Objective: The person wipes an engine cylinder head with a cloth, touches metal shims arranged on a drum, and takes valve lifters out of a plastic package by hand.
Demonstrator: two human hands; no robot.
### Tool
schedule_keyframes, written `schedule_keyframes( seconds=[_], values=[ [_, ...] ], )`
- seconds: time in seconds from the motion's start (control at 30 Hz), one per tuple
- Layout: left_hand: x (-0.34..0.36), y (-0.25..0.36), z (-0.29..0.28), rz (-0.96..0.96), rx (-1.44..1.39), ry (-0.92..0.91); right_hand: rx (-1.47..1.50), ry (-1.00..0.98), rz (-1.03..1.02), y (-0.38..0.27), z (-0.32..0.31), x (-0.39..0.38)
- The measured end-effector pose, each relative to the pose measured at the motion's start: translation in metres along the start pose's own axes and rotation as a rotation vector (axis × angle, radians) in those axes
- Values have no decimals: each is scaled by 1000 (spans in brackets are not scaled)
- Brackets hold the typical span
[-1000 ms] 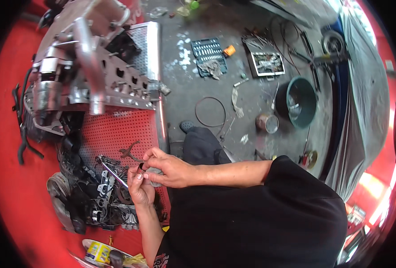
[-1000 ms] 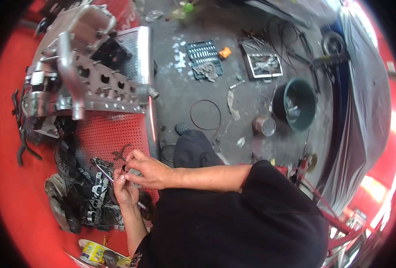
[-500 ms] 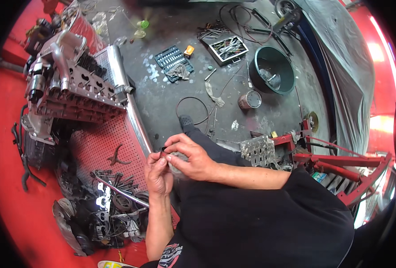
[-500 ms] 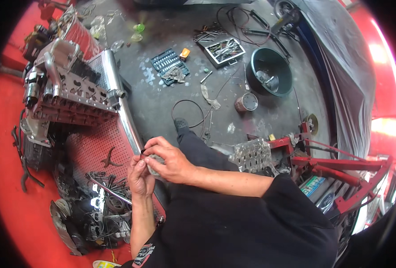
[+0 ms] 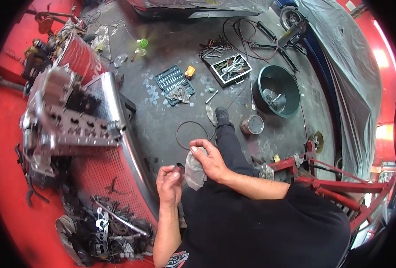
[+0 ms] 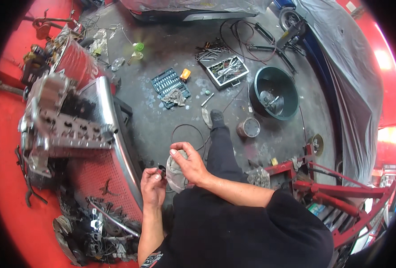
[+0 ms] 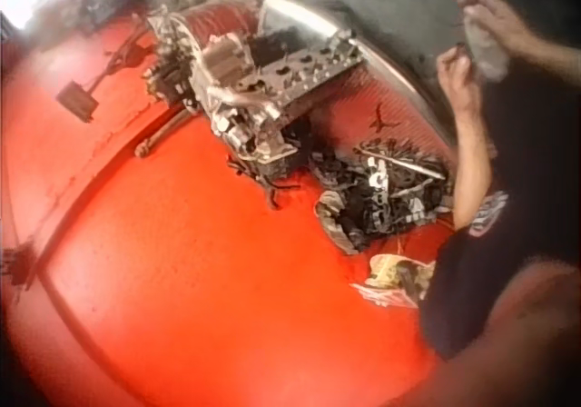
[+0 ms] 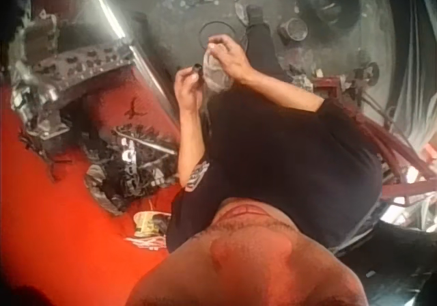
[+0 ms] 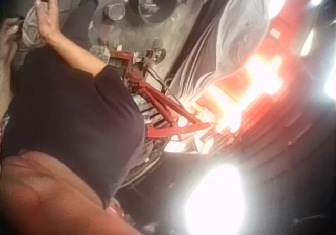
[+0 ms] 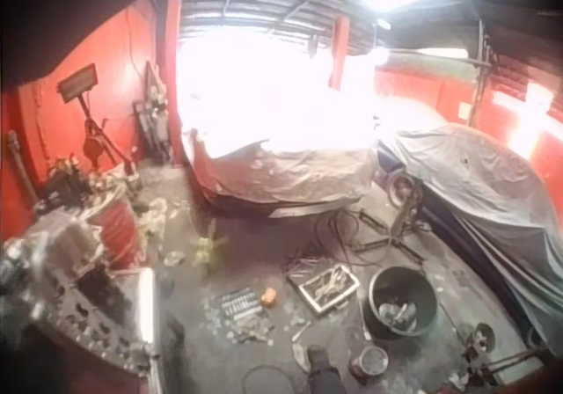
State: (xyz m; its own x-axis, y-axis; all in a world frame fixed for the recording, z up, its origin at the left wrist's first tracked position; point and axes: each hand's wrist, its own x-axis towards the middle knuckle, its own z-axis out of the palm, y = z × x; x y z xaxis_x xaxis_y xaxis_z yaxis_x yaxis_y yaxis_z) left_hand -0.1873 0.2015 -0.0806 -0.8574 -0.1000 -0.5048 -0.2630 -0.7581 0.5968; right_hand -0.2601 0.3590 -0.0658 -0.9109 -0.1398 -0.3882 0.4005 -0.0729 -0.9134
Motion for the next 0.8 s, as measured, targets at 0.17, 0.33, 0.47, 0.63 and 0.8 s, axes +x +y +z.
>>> schedule_keyframes(
  seconds=[0.17,0.33,0.47,0.63,0.8],
  values=[
    [136,-54,64,-95,270,-125,-395,-58,-308,-3,-85,138],
    [295,-110,120,-277,170,-3,-564,234,-95,128,-271,385],
    [374,-160,130,-432,122,83,-921,461,88,248,-470,564],
    [412,-213,100,-589,334,306,-1343,329,294,303,-613,704],
    [420,-245,58,-707,559,486,-1388,141,290,300,-617,779]
  ],
)
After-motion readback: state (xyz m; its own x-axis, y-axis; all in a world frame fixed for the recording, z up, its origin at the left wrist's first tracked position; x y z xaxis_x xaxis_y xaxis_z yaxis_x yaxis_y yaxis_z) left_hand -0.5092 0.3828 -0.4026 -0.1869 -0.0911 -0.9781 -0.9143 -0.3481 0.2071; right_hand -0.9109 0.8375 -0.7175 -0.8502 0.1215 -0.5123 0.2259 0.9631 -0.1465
